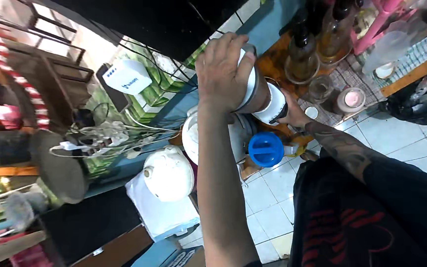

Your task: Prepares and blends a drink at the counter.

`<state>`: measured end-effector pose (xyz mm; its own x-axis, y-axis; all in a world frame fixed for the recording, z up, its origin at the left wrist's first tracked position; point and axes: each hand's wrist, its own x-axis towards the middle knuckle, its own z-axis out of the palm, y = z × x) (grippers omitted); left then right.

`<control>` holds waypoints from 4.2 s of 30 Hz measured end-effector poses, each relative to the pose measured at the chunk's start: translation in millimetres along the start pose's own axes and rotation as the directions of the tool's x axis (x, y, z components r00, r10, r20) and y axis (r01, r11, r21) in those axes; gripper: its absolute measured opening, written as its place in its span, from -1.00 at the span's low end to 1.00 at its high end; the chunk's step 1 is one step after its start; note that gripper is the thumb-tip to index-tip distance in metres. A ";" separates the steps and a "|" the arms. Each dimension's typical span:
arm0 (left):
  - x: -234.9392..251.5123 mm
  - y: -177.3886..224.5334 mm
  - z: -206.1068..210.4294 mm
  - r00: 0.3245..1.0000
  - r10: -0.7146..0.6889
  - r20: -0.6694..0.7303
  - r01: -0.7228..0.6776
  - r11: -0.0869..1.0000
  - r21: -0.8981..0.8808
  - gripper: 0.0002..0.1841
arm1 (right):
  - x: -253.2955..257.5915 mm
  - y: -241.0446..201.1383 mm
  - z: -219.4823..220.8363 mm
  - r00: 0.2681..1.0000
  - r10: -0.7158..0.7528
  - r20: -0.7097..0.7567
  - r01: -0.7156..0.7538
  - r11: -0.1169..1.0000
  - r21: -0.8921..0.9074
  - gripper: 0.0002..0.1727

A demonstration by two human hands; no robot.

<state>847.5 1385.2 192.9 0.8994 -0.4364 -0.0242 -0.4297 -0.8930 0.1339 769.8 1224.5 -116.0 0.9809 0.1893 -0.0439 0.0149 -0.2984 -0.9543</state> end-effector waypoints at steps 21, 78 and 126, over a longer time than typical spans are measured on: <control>-1.1 8.7 -6.5 0.994 -0.085 0.073 0.087 0.996 -0.027 -0.38 | -28.4 -19.9 -13.8 0.999 0.021 0.027 -0.022 0.999 0.045 0.49; -2.8 2.7 -0.8 1.000 0.001 0.009 0.000 0.997 -0.072 -0.43 | -4.8 -17.3 14.3 0.995 0.031 -0.096 -0.053 0.971 -0.234 0.68; -2.5 -0.9 2.8 0.998 0.037 -0.047 -0.040 0.998 -0.047 -0.48 | -1.9 -11.9 14.1 0.996 0.027 -0.087 -0.048 0.967 -0.250 0.68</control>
<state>845.4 1386.8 190.0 0.8855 -0.4637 0.0279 -0.4607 -0.8688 0.1814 765.1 1240.9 -108.7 0.9941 0.0991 -0.0434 0.0160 -0.5311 -0.8472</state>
